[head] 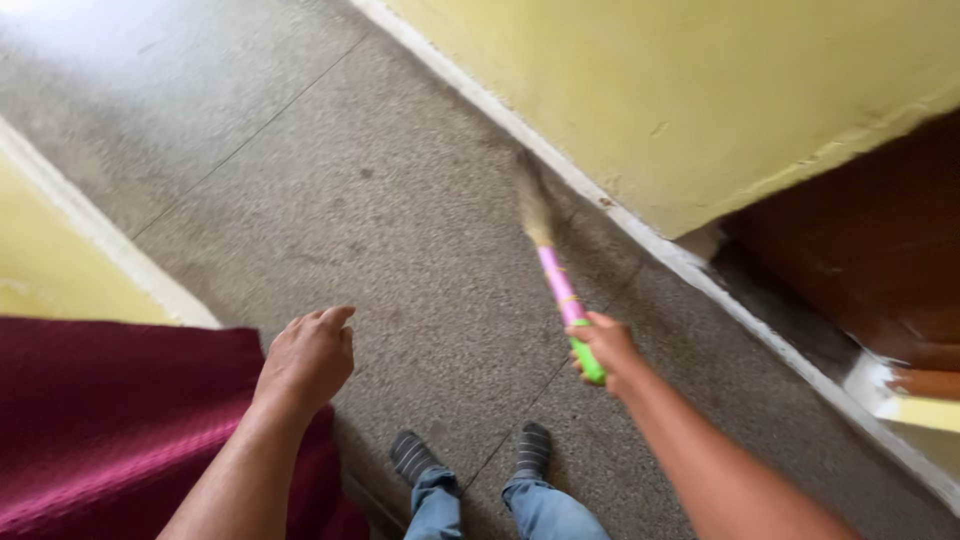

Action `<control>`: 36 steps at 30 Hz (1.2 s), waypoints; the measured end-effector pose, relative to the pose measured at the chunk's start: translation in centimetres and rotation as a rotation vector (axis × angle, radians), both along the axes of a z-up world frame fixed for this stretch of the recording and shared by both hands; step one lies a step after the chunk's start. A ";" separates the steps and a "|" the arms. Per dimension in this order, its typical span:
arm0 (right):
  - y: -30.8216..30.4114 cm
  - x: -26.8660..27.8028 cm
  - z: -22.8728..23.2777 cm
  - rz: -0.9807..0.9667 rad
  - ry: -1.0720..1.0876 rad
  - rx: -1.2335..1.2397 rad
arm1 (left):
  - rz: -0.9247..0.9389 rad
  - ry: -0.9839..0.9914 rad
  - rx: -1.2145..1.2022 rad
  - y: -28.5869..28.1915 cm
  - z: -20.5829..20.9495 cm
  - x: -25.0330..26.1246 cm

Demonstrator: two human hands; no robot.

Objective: The person sweeps the floor using a broom, moving it along the baseboards and through a hallway, while occasionally moving a curtain aside by hand.

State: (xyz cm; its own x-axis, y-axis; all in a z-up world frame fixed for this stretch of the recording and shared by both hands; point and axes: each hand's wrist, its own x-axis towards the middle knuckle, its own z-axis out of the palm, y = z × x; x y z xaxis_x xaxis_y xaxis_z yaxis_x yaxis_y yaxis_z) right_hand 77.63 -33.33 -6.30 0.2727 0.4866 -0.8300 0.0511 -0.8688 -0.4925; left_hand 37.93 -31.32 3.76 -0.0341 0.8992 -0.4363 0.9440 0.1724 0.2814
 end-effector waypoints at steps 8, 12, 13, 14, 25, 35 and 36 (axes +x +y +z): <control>-2.5 -3.8 5.7 0.313 0.100 0.001 | -0.031 0.072 -0.053 -0.1 2.5 5.6; -3.5 -3.8 2.3 0.272 0.339 -0.195 | -0.027 0.111 -0.124 -0.2 3.2 7.3; -4.1 -3.5 1.1 0.264 0.369 -0.280 | -0.037 0.115 -0.128 -0.3 3.1 7.6; -4.8 -2.9 -0.3 0.253 0.375 -0.282 | -0.060 0.128 -0.116 -0.3 3.0 7.7; -3.3 10.2 -5.9 -0.120 0.180 -0.067 | -0.113 0.171 -0.148 -1.0 1.2 9.7; -3.6 7.6 6.2 0.070 0.081 0.044 | -0.161 0.139 -0.155 0.4 1.8 12.5; -3.6 7.2 6.5 0.144 0.098 -0.003 | -0.179 0.135 -0.138 0.6 1.7 12.6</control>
State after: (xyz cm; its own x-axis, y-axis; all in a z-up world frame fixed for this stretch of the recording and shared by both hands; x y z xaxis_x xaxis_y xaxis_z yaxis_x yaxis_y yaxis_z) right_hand 84.83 -36.90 0.20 0.1176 0.5124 -0.8506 0.1272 -0.8573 -0.4988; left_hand 50.56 -30.71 5.50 0.0543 0.8282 -0.5577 0.9903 0.0269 0.1363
